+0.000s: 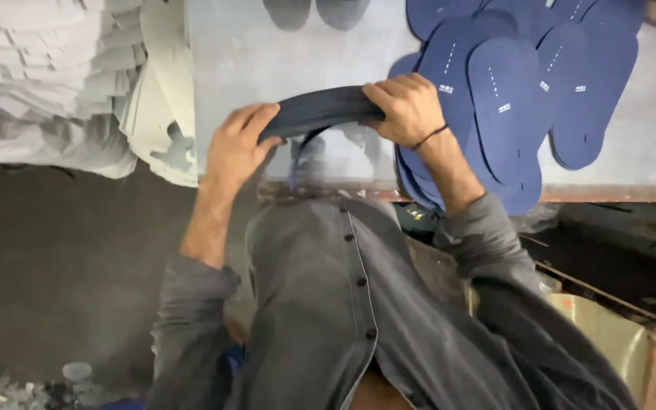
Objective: The person stacks and organizes flat, cut-out material pieces on a workbench. They handle brown and blue pieces, picking them up from piles, aligning them, and placing them into neat stacks. The person occasionally moves stacks to different positions on the table to continue organizing.
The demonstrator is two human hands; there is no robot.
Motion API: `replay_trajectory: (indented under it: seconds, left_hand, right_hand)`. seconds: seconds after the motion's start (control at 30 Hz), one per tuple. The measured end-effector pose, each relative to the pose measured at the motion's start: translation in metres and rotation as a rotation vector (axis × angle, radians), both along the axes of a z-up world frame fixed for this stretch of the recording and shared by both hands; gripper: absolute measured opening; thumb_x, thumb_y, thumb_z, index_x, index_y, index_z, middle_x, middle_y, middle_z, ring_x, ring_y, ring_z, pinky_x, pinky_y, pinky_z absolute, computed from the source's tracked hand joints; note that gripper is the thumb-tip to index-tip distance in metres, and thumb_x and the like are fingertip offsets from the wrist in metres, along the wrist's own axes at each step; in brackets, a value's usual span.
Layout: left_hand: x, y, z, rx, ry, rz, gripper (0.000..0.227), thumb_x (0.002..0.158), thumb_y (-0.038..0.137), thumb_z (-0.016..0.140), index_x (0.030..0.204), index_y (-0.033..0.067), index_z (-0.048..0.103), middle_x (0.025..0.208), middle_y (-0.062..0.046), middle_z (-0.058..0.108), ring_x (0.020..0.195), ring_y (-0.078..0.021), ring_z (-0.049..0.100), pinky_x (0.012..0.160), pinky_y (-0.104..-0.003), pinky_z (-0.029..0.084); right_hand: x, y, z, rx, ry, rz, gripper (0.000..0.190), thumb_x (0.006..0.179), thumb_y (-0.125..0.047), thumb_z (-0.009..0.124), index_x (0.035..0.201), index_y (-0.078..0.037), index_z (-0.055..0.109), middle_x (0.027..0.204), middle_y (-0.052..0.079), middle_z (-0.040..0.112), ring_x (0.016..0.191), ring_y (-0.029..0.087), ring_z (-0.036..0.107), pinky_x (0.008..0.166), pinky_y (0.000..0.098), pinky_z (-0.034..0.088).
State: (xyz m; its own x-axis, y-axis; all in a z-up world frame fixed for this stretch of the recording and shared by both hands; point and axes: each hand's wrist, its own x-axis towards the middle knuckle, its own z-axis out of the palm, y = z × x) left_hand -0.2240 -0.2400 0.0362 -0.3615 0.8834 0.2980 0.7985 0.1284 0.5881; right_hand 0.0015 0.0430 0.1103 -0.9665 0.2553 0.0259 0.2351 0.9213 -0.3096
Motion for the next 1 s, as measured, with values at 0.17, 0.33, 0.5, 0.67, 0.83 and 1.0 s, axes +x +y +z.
replay_trajectory:
  seconds: [0.17, 0.33, 0.5, 0.67, 0.83, 1.0]
  left_hand:
    - [0.011, 0.018, 0.091, 0.079, -0.014, -0.016, 0.081, 0.076, 0.050, 0.092, 0.140, 0.0133, 0.060, 0.133, -0.011, 0.066, 0.118, -0.0357, 0.063, 0.103, -0.049, 0.051]
    - [0.043, 0.070, 0.088, -0.016, 0.198, 0.075, 0.113, 0.047, 0.080, 0.082, 0.130, 0.0075, 0.059, 0.120, -0.020, 0.065, 0.108, -0.0449, 0.061, 0.094, -0.071, 0.037]
    - [0.029, 0.100, 0.069, -0.307, 0.035, 0.050, 0.057, 0.082, 0.032, 0.086, 0.134, 0.0192, 0.065, 0.117, -0.008, 0.073, 0.106, -0.0351, 0.069, 0.087, -0.049, 0.057]
    - [0.031, 0.057, 0.110, -0.129, -0.708, 0.138, 0.061, 0.078, 0.024, 0.091, 0.132, 0.0086, 0.065, 0.112, -0.013, 0.077, 0.103, -0.0284, 0.074, 0.091, -0.041, 0.060]
    - [0.049, 0.026, 0.027, 0.362, -1.373, 0.138, 0.074, 0.092, 0.007, 0.081, 0.155, -0.0030, 0.042, 0.144, -0.018, 0.061, 0.132, -0.0241, 0.060, 0.116, -0.041, 0.049]
    - [0.012, -0.030, -0.029, 0.444, -0.648, 0.382, 0.114, 0.088, 0.014, 0.091, 0.168, 0.0101, 0.010, 0.170, -0.012, 0.019, 0.158, -0.0292, 0.030, 0.127, -0.045, 0.037]
  right_hand:
    - [-0.010, -0.048, 0.085, 0.131, 0.216, -0.084, 0.061, 0.070, -0.038, 0.090, 0.121, -0.012, 0.071, 0.116, 0.008, 0.071, 0.110, 0.030, 0.060, 0.102, 0.0532, 0.043]
    - [-0.019, -0.019, 0.001, 0.209, 0.086, -0.097, 0.054, 0.068, -0.042, 0.094, 0.109, -0.014, 0.072, 0.107, 0.003, 0.070, 0.114, 0.028, 0.061, 0.113, 0.0557, 0.036]
    - [-0.015, -0.027, 0.047, 0.366, 0.418, -0.164, 0.081, 0.072, -0.049, 0.102, 0.137, -0.019, 0.064, 0.140, 0.009, 0.059, 0.137, 0.031, 0.052, 0.127, 0.0568, 0.021]
    - [-0.013, -0.073, 0.076, -0.314, 0.643, -0.350, 0.125, 0.065, -0.053, 0.093, 0.155, -0.002, 0.025, 0.150, 0.027, 0.039, 0.141, 0.038, 0.039, 0.116, 0.0560, 0.036]
    - [-0.024, -0.084, 0.105, -0.778, 0.455, -0.208, 0.108, 0.090, -0.044, 0.093, 0.162, -0.003, 0.025, 0.153, 0.019, 0.055, 0.140, 0.033, 0.060, 0.115, 0.0478, 0.055]
    - [-0.042, -0.081, 0.052, 0.000, 0.042, 0.038, 0.095, 0.061, -0.011, 0.077, 0.151, 0.000, 0.047, 0.129, 0.014, 0.070, 0.100, 0.030, 0.068, 0.086, 0.0436, 0.055]
